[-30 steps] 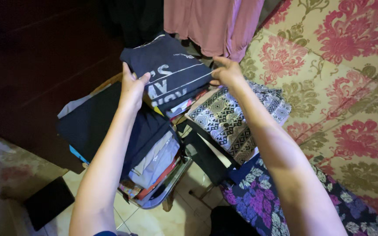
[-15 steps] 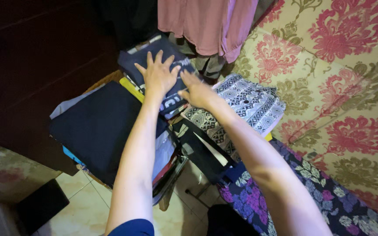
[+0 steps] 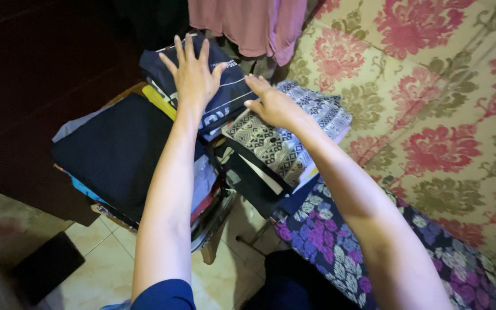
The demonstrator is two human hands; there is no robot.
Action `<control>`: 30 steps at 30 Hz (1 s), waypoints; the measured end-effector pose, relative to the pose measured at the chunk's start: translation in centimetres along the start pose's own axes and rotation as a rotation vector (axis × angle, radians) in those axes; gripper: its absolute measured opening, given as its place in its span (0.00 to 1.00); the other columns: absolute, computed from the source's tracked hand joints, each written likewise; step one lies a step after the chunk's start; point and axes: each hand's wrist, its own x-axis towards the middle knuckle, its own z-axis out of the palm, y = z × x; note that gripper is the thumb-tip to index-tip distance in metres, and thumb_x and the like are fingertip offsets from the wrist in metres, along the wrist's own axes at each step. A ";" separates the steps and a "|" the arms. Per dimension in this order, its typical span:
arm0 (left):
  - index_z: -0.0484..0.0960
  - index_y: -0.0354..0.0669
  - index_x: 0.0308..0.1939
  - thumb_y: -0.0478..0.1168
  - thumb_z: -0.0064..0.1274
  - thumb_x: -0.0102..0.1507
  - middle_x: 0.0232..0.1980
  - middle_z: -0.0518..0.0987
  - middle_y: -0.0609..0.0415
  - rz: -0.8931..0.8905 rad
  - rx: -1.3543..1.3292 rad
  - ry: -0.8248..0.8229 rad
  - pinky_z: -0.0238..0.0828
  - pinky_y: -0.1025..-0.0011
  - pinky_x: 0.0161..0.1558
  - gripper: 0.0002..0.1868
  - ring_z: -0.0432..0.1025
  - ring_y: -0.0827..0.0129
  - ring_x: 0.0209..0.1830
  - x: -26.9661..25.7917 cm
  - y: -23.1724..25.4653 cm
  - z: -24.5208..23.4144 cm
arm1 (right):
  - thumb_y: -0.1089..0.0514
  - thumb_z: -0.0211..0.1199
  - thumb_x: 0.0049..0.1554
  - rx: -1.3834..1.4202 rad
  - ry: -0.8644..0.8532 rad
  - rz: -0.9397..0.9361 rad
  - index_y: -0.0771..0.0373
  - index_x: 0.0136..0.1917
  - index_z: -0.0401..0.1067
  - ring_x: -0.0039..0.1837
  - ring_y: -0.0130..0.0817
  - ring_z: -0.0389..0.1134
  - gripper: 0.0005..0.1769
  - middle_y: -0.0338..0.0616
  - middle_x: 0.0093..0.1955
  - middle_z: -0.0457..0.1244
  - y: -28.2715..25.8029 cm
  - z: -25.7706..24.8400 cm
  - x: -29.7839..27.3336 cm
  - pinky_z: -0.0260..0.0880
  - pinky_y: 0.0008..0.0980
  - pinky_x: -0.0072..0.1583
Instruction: The person folds several garments one by one on a floral-patterned surface. They handle a dark t-shirt, a patterned top, a yellow top, and a pink top, smoothing and folding each into a neat rectangle before stacking them on a nearby pile.
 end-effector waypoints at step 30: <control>0.62 0.49 0.76 0.61 0.43 0.68 0.79 0.58 0.37 0.657 -0.845 -0.783 0.39 0.27 0.69 0.36 0.45 0.37 0.80 -33.8 51.9 4.2 | 0.57 0.68 0.57 -0.411 0.561 0.896 0.63 0.70 0.69 0.77 0.53 0.58 0.29 0.58 0.74 0.60 2.2 -15.3 -61.2 0.57 0.44 0.76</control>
